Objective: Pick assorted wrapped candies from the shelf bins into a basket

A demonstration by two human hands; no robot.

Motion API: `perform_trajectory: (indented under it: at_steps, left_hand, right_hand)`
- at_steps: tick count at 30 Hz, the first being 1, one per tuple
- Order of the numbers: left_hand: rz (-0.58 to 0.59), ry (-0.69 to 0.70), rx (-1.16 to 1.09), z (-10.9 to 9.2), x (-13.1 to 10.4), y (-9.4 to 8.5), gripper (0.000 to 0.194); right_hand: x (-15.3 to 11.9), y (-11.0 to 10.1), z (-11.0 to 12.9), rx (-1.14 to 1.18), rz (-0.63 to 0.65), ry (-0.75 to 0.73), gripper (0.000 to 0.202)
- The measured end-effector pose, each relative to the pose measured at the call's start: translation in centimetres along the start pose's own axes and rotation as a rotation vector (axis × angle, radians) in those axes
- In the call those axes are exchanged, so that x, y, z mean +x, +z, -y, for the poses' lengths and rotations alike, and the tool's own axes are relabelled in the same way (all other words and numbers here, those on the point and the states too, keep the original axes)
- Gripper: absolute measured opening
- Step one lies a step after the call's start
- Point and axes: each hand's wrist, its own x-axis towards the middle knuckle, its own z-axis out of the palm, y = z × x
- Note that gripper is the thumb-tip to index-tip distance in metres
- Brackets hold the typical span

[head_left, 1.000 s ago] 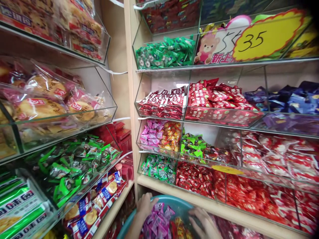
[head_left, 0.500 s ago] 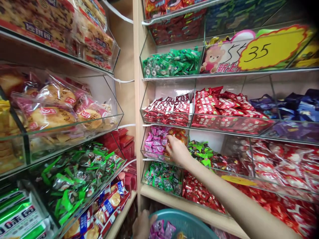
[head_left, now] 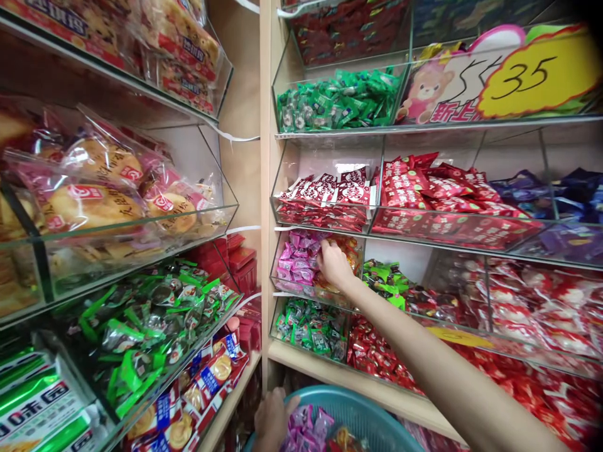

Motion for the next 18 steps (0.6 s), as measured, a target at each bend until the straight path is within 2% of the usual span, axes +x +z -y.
perform_trajectory:
  at_steps: [5,10,14,18]
  left_hand:
    - [-0.022,0.035,0.021,0.2,0.2,0.4,0.043]
    - [-0.052,0.056,-0.009,0.6,0.4,0.8,0.045]
    - [-0.056,0.059,-0.024,0.9,0.7,1.2,0.047]
    - [-0.057,0.052,-0.022,0.9,0.8,1.3,0.046]
  right_hand:
    - [0.1,0.2,-0.5,0.048,0.028,-0.014,0.029]
    - [0.3,-0.6,-1.0,0.097,-0.135,-0.058,0.037]
    - [0.6,-0.5,-1.6,0.222,-0.209,-0.168,0.036]
    - [0.6,-0.2,-1.3,0.310,-0.229,-0.310,0.034]
